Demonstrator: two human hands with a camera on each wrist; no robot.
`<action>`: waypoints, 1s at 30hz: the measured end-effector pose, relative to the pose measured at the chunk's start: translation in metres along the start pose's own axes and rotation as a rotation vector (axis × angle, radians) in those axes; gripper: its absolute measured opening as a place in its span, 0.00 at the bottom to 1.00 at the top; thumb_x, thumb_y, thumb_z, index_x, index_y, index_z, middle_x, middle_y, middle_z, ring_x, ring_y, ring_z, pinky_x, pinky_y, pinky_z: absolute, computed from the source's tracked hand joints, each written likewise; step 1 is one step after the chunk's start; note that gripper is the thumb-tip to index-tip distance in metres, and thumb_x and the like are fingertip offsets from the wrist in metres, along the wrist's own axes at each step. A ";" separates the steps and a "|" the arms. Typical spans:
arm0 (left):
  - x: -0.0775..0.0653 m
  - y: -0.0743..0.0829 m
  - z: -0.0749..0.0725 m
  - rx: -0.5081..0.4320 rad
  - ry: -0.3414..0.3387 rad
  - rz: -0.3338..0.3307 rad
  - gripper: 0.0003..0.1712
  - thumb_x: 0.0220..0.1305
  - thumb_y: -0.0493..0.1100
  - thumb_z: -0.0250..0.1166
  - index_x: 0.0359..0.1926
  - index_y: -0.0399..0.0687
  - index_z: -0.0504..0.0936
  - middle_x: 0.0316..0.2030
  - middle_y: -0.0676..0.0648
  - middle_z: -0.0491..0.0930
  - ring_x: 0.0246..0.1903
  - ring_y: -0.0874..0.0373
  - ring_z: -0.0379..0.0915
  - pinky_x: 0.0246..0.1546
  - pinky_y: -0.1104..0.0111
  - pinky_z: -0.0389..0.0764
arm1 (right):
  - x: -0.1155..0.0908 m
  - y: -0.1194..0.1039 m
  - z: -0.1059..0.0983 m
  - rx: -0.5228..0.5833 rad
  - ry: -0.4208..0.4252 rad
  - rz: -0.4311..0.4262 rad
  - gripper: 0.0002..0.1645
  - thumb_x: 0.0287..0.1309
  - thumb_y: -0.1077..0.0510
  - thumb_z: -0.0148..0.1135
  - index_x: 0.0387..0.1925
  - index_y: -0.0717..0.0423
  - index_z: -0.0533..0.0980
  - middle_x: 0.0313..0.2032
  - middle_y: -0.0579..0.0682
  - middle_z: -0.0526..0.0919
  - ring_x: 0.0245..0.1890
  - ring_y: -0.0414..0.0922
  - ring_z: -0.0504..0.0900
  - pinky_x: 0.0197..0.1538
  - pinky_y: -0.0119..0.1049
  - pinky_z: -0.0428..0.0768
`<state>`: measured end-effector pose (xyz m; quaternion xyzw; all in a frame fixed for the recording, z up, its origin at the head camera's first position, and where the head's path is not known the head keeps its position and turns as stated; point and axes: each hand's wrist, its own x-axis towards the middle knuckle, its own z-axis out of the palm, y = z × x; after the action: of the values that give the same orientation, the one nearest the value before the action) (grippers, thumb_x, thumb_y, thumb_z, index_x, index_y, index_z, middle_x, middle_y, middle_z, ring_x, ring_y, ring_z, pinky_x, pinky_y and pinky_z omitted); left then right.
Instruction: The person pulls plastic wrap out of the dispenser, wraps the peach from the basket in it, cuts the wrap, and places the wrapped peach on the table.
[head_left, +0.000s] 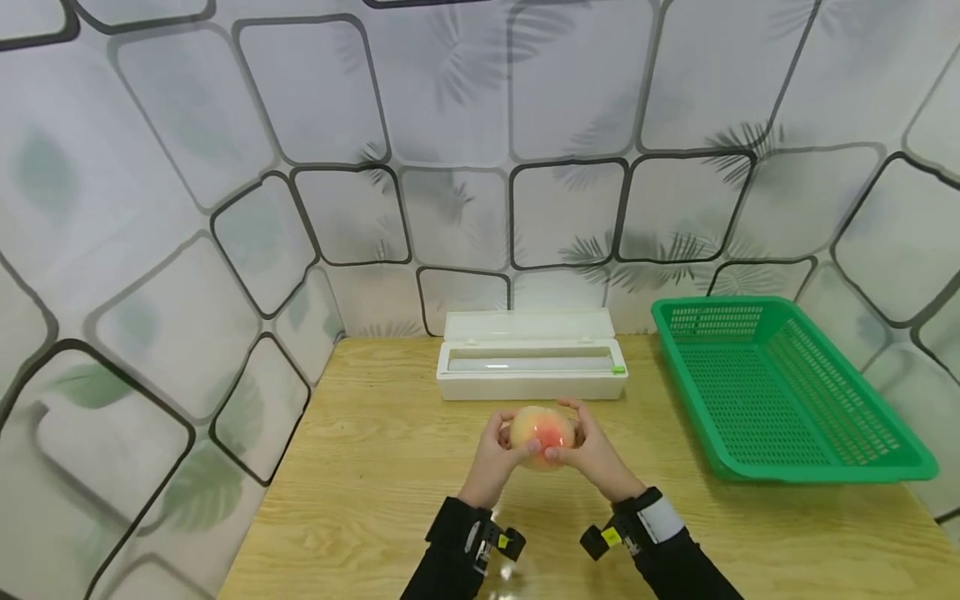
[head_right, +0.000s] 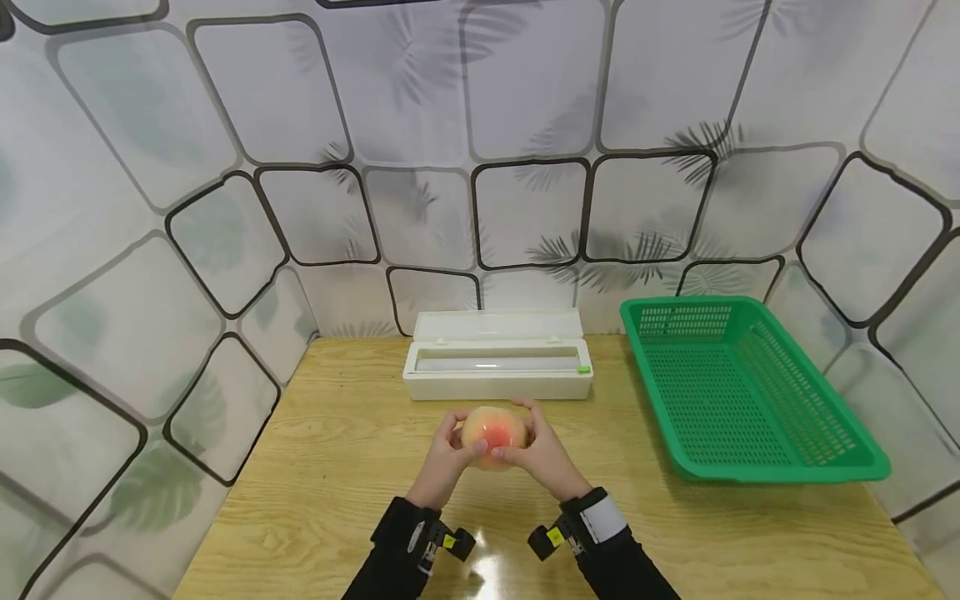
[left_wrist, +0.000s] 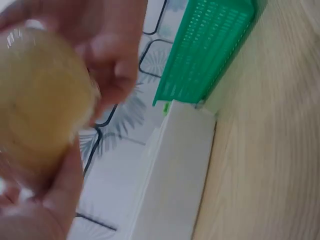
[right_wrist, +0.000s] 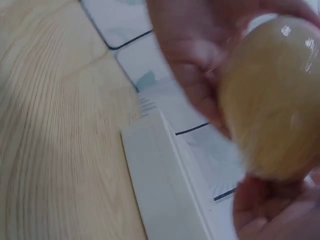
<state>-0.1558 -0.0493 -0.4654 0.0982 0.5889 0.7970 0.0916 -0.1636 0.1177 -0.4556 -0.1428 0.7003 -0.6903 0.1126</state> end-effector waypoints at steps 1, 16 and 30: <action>0.001 -0.002 0.001 -0.005 0.047 -0.031 0.32 0.53 0.44 0.65 0.51 0.34 0.59 0.40 0.41 0.73 0.36 0.57 0.73 0.34 0.69 0.75 | 0.001 0.001 0.000 -0.014 0.032 0.029 0.40 0.52 0.58 0.61 0.60 0.61 0.50 0.46 0.62 0.68 0.44 0.50 0.71 0.43 0.39 0.73; 0.005 -0.019 -0.005 -0.029 0.171 -0.180 0.29 0.68 0.53 0.42 0.58 0.34 0.57 0.48 0.42 0.62 0.42 0.56 0.67 0.40 0.65 0.72 | 0.006 0.019 -0.002 -0.040 0.243 0.107 0.27 0.56 0.53 0.57 0.51 0.69 0.67 0.49 0.61 0.72 0.47 0.52 0.72 0.47 0.42 0.73; 0.007 -0.012 -0.006 0.140 0.227 -0.150 0.22 0.65 0.42 0.50 0.51 0.25 0.66 0.43 0.39 0.70 0.45 0.48 0.68 0.47 0.54 0.70 | 0.016 0.038 -0.015 -0.113 0.221 0.142 0.25 0.57 0.58 0.56 0.50 0.72 0.67 0.47 0.63 0.72 0.46 0.53 0.72 0.47 0.42 0.73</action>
<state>-0.1637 -0.0496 -0.4787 -0.0306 0.6553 0.7508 0.0764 -0.1857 0.1260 -0.4926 -0.0220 0.7546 -0.6515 0.0752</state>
